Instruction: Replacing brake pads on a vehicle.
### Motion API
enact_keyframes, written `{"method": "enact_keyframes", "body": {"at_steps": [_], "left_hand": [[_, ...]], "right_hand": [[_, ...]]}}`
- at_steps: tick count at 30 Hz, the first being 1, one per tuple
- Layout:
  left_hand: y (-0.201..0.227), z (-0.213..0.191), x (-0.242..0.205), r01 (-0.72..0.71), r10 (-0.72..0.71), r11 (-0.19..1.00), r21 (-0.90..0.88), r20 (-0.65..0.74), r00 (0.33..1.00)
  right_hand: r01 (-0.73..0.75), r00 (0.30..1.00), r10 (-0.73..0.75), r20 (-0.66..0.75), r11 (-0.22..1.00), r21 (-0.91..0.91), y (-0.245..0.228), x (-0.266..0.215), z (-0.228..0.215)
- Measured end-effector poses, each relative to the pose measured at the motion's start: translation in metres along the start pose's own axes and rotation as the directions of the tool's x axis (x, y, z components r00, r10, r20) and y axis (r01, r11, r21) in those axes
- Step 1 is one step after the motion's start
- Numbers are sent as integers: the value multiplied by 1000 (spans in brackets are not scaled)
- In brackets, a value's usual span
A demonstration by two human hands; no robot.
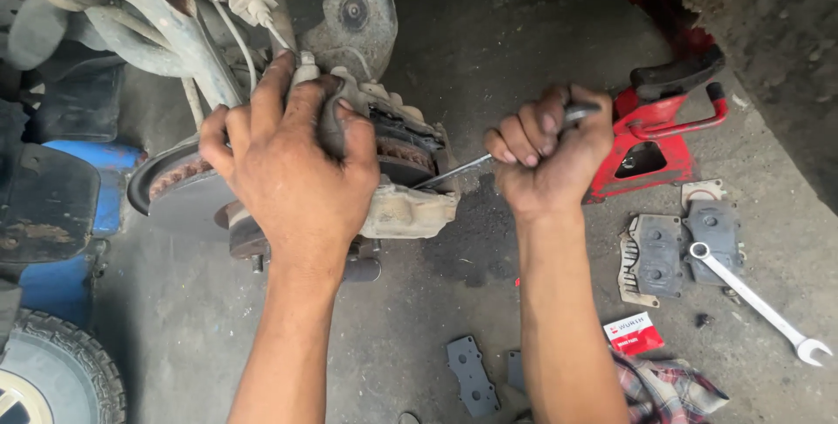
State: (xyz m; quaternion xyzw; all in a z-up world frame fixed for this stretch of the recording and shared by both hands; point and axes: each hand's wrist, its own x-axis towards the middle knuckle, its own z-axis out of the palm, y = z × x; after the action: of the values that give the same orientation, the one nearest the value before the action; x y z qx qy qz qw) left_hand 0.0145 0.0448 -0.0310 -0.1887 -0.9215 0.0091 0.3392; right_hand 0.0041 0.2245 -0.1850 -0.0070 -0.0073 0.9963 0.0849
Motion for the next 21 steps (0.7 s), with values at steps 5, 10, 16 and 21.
{"method": "enact_keyframes", "body": {"at_steps": [5,10,16,21], "left_hand": [[0,1,1,9,-10,1000,-26,-14,1000],[-2,7,4,45,-45,999,-25,-19,999],[-2,7,8,53,-53,998,-46,-18,998],[-6,9,5,50,-51,998,-42,-4,999]], "right_hand": [[56,998,-55,-15,996,76,1,-14,-3],[81,995,-76,-66,994,79,3,-20,2],[112,993,-109,-37,989,102,5,-24,-4],[144,990,-142,-22,986,83,7,-29,-4]]}}
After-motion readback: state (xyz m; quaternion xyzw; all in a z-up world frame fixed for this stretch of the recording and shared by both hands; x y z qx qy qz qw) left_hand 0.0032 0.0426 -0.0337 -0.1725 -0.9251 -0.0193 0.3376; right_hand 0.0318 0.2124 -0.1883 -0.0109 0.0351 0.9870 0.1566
